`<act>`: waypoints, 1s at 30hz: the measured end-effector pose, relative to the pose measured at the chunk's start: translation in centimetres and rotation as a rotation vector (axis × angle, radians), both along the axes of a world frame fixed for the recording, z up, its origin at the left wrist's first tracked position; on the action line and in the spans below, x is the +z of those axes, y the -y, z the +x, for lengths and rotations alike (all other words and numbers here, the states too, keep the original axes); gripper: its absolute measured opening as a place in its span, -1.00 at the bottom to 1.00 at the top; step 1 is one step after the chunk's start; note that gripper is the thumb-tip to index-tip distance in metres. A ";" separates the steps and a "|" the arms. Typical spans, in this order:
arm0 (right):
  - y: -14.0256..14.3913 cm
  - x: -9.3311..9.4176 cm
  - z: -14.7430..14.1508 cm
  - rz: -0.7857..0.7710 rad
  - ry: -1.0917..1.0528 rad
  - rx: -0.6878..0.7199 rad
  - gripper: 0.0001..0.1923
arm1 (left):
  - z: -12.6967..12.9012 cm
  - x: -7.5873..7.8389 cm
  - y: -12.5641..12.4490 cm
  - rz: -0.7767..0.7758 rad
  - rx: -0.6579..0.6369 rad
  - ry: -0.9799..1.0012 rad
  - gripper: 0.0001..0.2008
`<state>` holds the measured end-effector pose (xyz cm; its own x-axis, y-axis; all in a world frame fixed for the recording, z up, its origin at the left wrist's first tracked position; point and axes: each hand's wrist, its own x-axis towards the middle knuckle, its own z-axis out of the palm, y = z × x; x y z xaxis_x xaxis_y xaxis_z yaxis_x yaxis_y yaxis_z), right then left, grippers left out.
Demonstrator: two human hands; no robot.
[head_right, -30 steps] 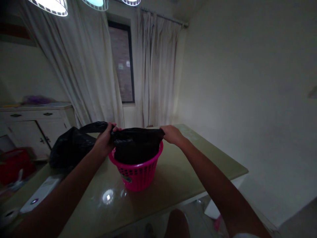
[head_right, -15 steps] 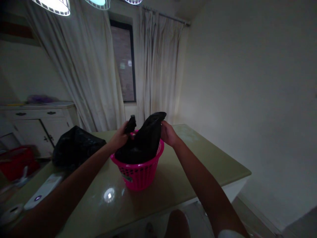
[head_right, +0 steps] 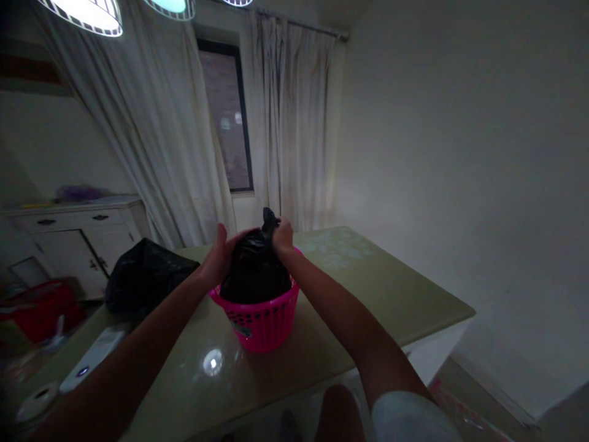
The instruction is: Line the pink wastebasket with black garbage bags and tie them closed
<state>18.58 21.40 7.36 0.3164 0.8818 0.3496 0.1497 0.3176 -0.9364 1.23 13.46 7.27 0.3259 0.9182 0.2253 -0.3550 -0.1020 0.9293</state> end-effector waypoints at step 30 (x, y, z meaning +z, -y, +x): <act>3.1 -0.3 0.5 0.098 0.048 0.316 -0.53 | 2.1 0.6 -0.8 0.113 0.617 -0.192 -0.65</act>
